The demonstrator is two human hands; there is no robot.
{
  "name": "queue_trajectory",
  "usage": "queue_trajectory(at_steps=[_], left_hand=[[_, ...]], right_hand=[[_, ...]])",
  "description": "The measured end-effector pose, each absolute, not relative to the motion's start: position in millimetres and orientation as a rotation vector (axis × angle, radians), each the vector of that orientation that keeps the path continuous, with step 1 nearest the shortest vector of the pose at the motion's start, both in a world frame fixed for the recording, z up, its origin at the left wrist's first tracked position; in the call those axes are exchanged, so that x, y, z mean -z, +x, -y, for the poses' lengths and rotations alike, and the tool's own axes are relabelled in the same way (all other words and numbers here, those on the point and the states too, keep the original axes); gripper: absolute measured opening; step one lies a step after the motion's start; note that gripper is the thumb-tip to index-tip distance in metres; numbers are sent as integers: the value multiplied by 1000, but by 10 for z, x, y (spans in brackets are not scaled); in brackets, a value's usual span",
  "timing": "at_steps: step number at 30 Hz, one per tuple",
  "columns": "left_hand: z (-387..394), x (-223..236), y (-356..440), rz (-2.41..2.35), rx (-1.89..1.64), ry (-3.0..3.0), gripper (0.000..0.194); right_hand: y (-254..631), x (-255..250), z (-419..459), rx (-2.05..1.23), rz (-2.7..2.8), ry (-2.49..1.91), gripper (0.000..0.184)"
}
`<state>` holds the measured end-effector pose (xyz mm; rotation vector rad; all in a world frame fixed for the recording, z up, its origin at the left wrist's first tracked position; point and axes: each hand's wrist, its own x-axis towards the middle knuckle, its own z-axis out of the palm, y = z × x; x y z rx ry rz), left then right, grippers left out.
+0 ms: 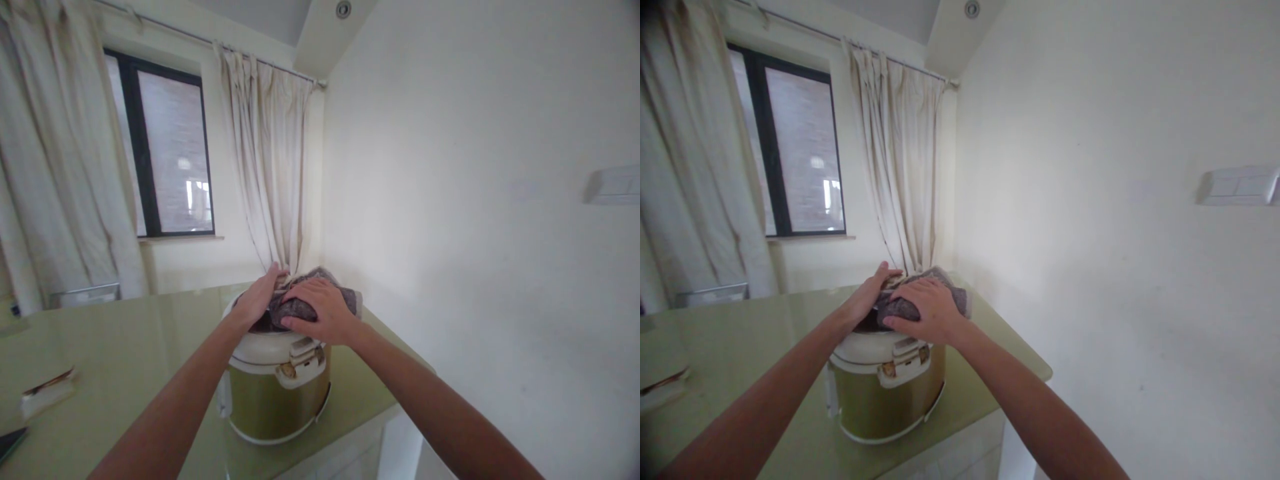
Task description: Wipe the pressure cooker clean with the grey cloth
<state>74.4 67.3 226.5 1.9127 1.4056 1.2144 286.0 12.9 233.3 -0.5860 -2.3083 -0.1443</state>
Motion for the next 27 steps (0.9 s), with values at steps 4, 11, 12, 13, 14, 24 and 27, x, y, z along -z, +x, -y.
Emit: queue_trajectory(at_steps=[4,11,12,13,14,24,27], left_hand=[[-683,-2280,703,-1286,-1210,1817,88],[-636,-2297,710,-1367,-1228,1855,84],[-629,-2301,713,-1373,-1228,1849,85],[-624,-2305,714,-1374,-1228,1842,86],[-620,-2309,716,-1371,-1231,1836,87],[-641,-2273,697,-1404,-1226,1822,86],[-632,-2279,695,-1448,-1196,1798,89]], right_hand=[[2898,-2269,-41,99,2403,-457,43],[3365,-2229,-225,28,2392,-447,52],[3357,-2239,-260,49,2361,-514,51],[3325,-2249,-279,70,2339,-564,49],[3276,-2259,-281,91,2336,-593,47],[2873,-2560,-534,274,2399,-976,33],[2757,-2652,-831,232,2348,-1217,32]])
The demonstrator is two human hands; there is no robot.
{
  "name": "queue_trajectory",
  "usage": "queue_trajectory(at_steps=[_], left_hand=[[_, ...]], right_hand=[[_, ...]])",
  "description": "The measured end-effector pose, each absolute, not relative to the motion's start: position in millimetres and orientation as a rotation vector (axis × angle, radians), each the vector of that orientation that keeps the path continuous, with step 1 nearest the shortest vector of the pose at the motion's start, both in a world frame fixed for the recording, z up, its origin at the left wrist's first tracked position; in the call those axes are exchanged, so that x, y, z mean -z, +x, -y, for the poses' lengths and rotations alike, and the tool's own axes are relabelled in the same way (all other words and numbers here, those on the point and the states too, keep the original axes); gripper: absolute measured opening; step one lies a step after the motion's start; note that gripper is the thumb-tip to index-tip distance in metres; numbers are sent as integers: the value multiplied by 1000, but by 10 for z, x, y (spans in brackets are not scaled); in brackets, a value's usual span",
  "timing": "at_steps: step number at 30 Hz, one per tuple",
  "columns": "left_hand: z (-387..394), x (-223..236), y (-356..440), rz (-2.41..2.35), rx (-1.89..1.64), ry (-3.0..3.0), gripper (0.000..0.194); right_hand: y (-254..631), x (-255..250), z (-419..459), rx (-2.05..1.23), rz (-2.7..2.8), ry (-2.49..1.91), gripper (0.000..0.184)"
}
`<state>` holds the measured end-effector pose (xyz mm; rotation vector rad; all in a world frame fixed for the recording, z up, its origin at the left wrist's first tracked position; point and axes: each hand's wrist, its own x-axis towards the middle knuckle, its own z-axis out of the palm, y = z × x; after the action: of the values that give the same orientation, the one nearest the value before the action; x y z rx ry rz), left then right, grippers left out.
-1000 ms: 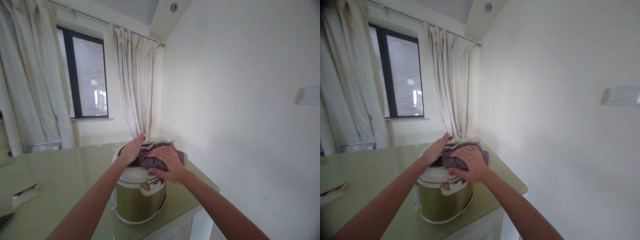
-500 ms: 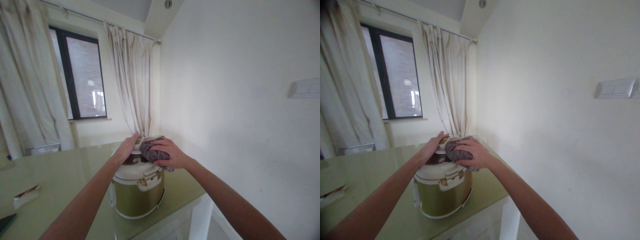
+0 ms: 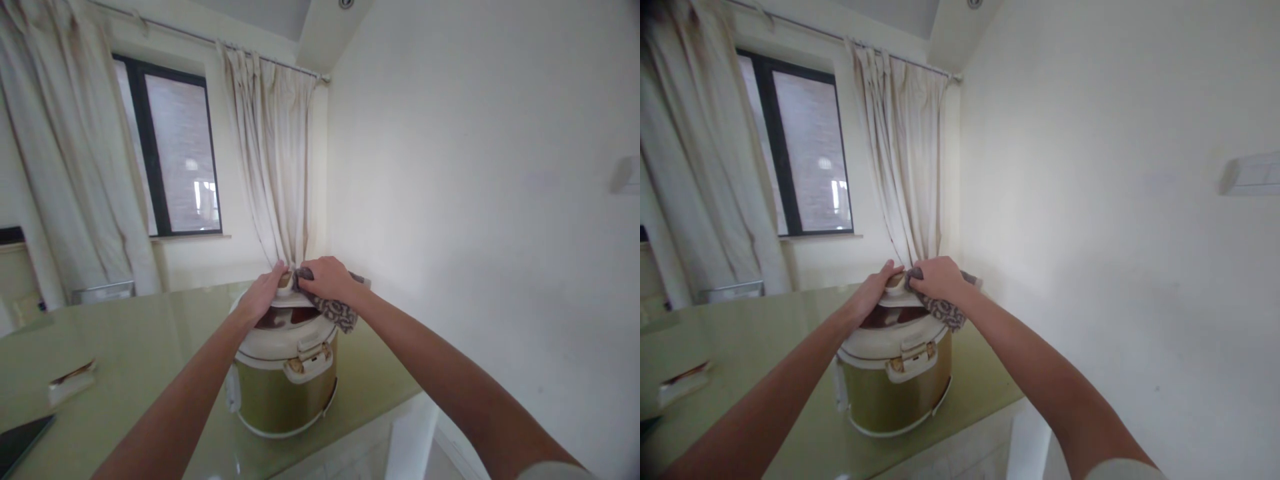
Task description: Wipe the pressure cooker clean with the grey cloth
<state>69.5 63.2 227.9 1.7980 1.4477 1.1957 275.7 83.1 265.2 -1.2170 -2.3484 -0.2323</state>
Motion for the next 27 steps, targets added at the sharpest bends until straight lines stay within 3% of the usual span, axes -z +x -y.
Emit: queue_trajectory(at_steps=[3,8,18,21,27], left_hand=[[-603,-2307,707,-1465,-1191,1834,90],[-532,-2363,749,-1506,-1163,1914,91],[-574,-2340,751,-1533,-1179,1924,94],[-584,-2333,768,-1548,-1192,1922,93],[-570,-2348,790,-1561,-1156,1933,97]], right_hand=[[2647,-2732,-1176,-27,2278,-1382,24],[2636,-2757,-1654,-521,2197,-1303,16],[3226,-2170,-1403,-1072,1743,-884,46],[3337,-1993,-1044,-922,1688,-795,47],[3236,-1763,-144,20,1864,-687,35]])
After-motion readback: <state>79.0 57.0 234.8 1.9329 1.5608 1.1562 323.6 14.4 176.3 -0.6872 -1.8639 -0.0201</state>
